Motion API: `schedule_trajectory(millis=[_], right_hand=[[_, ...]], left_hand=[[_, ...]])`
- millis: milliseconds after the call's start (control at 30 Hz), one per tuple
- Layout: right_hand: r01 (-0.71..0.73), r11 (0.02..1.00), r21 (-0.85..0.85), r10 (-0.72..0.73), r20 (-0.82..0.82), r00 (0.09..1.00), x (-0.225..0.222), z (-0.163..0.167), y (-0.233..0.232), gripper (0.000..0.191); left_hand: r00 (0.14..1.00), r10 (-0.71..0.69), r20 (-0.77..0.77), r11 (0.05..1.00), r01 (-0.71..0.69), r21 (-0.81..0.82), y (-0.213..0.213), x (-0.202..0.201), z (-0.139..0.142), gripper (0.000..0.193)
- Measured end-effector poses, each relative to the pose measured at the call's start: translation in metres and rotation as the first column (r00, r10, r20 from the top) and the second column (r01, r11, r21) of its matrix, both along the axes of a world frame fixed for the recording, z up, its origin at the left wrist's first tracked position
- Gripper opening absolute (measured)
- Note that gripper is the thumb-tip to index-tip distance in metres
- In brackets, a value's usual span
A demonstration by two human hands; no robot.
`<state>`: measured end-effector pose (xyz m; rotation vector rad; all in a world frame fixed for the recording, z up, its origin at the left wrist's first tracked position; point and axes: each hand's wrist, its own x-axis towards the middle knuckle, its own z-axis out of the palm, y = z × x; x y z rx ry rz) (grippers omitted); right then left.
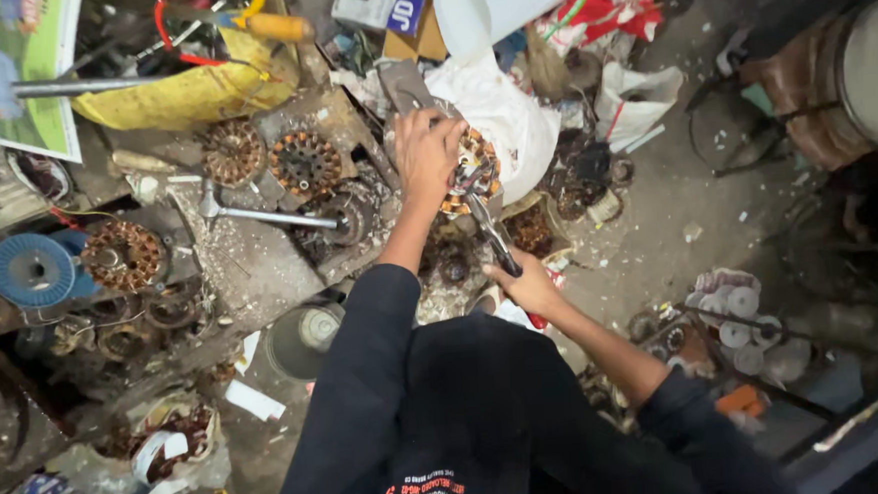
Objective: The person uses pliers to pull and cut copper wires from a circular stator component. They repeatedly adjust the stator and use the pliers to extract wire loops from the slots.
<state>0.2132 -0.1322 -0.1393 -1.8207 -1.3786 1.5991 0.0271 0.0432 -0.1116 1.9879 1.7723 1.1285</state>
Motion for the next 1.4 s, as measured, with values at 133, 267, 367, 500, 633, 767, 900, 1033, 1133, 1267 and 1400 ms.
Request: schedule_trajectory(millis=[133, 267, 367, 500, 633, 767, 900, 1033, 1133, 1267, 1400], right_hand=[[-0.118, 0.993, -0.009, 0.116, -0.095, 0.989, 0.022, -0.002, -0.016, 0.033], [-0.083, 0.992, 0.097, 0.095, -0.123, 0.988, 0.065, 0.006, -0.049, 0.039], [0.397, 0.745, -0.535, -0.567, -0.196, 0.800, 0.084, -0.002, -0.077, 0.035], [0.688, 0.474, -0.550, -0.871, -0.409, 0.273, 0.094, -0.012, -0.098, 0.021], [0.740, 0.319, -0.593, -0.917, -0.390, 0.083, 0.106, -0.008, -0.126, 0.021], [0.646, 0.192, -0.739, -0.963, -0.270, -0.022, 0.106, -0.002, -0.150, 0.030], [0.609, 0.166, -0.776, -0.953, -0.286, -0.104, 0.104, -0.011, -0.160, 0.030], [0.633, 0.244, -0.735, -0.927, -0.368, -0.069, 0.104, -0.025, -0.164, 0.027], [0.528, 0.210, -0.823, -0.923, -0.345, -0.170, 0.106, -0.031, -0.166, 0.032], [0.573, 0.244, -0.782, -0.936, -0.345, -0.072, 0.109, -0.038, -0.167, 0.026], [0.348, 0.639, -0.686, -0.626, -0.727, -0.283, 0.103, -0.046, -0.164, 0.037]], left_hand=[[1.000, -0.005, -0.021, 1.000, 0.005, 0.000, -0.003, 0.002, 0.001, 0.023], [0.997, 0.012, -0.070, 0.996, -0.005, 0.088, -0.004, 0.003, -0.001, 0.023], [0.985, 0.146, -0.096, 0.987, -0.138, 0.083, -0.012, 0.009, -0.002, 0.021], [0.937, 0.152, 0.314, 0.969, -0.079, -0.234, -0.041, 0.015, -0.004, 0.026], [0.884, 0.244, 0.399, 0.940, -0.113, -0.323, -0.041, 0.016, -0.006, 0.043], [0.966, -0.225, -0.125, 0.974, 0.224, -0.025, -0.027, -0.006, -0.015, 0.027], [0.924, -0.381, -0.032, 0.922, 0.378, -0.085, -0.015, -0.008, -0.033, 0.027], [0.940, -0.336, -0.053, 0.940, 0.331, -0.084, -0.013, -0.002, -0.040, 0.023], [0.964, -0.266, -0.021, 0.960, 0.263, -0.092, -0.021, -0.001, -0.032, 0.023], [0.996, -0.085, 0.033, 0.994, 0.087, -0.067, -0.038, 0.009, -0.021, 0.020], [0.694, 0.358, 0.625, 0.828, 0.073, -0.556, -0.045, 0.010, -0.029, 0.044]])
